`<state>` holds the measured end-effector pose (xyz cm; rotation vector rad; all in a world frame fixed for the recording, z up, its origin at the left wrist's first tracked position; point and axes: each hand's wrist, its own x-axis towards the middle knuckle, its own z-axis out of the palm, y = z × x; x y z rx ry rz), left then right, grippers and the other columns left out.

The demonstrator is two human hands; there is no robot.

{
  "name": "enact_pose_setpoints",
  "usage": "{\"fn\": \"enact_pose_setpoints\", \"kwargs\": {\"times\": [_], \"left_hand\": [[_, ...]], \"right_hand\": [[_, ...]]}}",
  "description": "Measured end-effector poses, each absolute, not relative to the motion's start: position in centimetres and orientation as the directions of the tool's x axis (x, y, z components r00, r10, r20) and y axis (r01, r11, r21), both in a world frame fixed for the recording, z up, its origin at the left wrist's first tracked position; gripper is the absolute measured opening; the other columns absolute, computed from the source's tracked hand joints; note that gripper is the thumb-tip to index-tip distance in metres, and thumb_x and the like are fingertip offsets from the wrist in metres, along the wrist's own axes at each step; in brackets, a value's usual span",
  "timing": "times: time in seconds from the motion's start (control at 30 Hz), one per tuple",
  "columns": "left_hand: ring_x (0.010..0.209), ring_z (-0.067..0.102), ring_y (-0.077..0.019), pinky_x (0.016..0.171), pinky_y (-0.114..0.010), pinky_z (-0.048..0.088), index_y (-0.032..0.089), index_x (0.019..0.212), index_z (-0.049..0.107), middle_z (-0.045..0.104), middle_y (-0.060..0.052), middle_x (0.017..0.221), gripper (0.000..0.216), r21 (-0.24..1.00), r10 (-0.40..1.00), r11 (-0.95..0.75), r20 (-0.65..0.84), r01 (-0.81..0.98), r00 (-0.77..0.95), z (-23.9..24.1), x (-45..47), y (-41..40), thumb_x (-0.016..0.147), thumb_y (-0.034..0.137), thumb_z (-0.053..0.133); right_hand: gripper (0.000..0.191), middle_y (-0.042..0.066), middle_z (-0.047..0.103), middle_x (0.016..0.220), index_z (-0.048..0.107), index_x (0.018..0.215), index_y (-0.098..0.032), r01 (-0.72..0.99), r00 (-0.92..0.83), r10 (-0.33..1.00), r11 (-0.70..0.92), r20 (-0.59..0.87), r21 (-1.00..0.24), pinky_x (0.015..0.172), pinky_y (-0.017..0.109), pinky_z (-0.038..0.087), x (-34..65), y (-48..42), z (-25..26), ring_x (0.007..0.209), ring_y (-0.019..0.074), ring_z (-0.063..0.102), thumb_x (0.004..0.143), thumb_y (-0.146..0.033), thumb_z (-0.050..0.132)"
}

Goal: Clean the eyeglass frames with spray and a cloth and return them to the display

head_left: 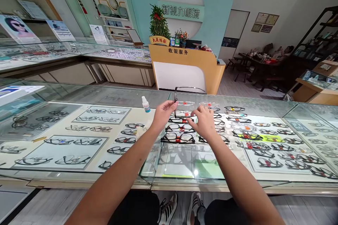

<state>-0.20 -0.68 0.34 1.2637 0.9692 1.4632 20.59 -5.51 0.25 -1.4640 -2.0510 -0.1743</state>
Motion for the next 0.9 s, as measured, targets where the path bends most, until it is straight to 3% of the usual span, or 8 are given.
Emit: {"fn": "enact_pose_setpoints", "kwargs": {"times": [0.17,0.27,0.5,0.63,0.77,0.83,0.9], "left_hand": [[0.114,0.069,-0.0277,0.102,-0.042,0.053,0.020,0.098,0.075,0.078,-0.010,0.116,0.047,0.964,0.965,-0.236,0.247,-0.126,0.089,0.3,0.6,-1.6,0.075,0.058,0.088],[0.112,0.069,-0.0261,0.100,-0.040,0.053,0.020,0.101,0.073,0.077,-0.010,0.116,0.045,0.965,0.954,-0.241,0.255,-0.105,0.158,0.1,1.2,-2.2,0.075,0.054,0.088],[0.099,0.067,-0.0205,0.078,-0.031,0.055,0.022,0.106,0.057,0.069,-0.008,0.121,0.054,0.968,0.943,-0.154,0.203,-0.197,0.263,-0.6,1.6,-2.4,0.072,0.049,0.090],[0.115,0.064,-0.0252,0.086,-0.035,0.056,0.023,0.106,0.055,0.064,-0.009,0.126,0.051,0.957,0.916,-0.271,0.291,-0.107,0.277,-0.3,1.1,-2.2,0.075,0.049,0.088],[0.123,0.058,-0.0253,0.101,-0.038,0.048,0.024,0.105,0.060,0.062,-0.009,0.124,0.029,0.772,0.800,-0.584,0.599,0.252,0.018,0.7,-0.9,-1.4,0.089,0.041,0.076],[0.117,0.056,-0.0247,0.103,-0.039,0.044,0.023,0.105,0.059,0.060,-0.008,0.118,0.021,0.725,0.720,-0.548,0.663,0.418,-0.205,0.9,-2.5,-0.5,0.095,0.039,0.069],[0.117,0.053,-0.0243,0.105,-0.039,0.040,0.022,0.111,0.056,0.056,-0.009,0.124,0.024,0.769,0.662,-0.436,0.626,0.468,-0.412,0.7,-4.2,0.7,0.097,0.038,0.068]], "right_hand": [[0.042,0.012,0.068,0.122,0.067,0.128,-0.024,0.764,-0.191,0.785,0.496,0.590,-0.413,0.099,0.046,0.046,19.8,-5.8,0.2,0.112,0.0310,0.061,0.099,-0.053,0.067],[0.048,0.013,0.068,0.129,0.063,0.136,-0.024,0.702,-0.205,0.768,0.547,0.606,-0.456,0.103,0.049,0.050,19.5,-5.8,0.0,0.119,0.0322,0.063,0.096,-0.049,0.072],[0.024,0.011,0.072,0.131,0.069,0.122,-0.024,0.543,-0.249,0.739,0.642,0.626,-0.541,0.111,0.045,0.050,18.8,-5.8,-0.5,0.126,0.0276,0.066,0.100,-0.033,0.068],[0.020,0.011,0.076,0.125,0.072,0.117,-0.022,0.502,-0.203,0.729,0.650,0.653,-0.570,0.107,0.045,0.051,18.7,-5.7,-0.8,0.119,0.0277,0.069,0.098,-0.028,0.067],[0.026,0.012,0.076,0.125,0.075,0.122,-0.024,0.514,-0.123,0.748,0.610,0.653,-0.603,0.105,0.045,0.053,19.2,-5.6,-0.8,0.118,0.0284,0.069,0.101,-0.037,0.065],[0.028,0.011,0.077,0.122,0.077,0.121,-0.025,0.522,-0.109,0.755,0.597,0.647,-0.609,0.105,0.046,0.053,19.4,-5.5,-0.8,0.117,0.0282,0.070,0.103,-0.039,0.061],[0.029,0.011,0.079,0.119,0.079,0.117,-0.025,0.529,-0.097,0.757,0.589,0.646,-0.611,0.103,0.046,0.053,19.5,-5.5,-0.8,0.114,0.0283,0.071,0.104,-0.041,0.059]]}}
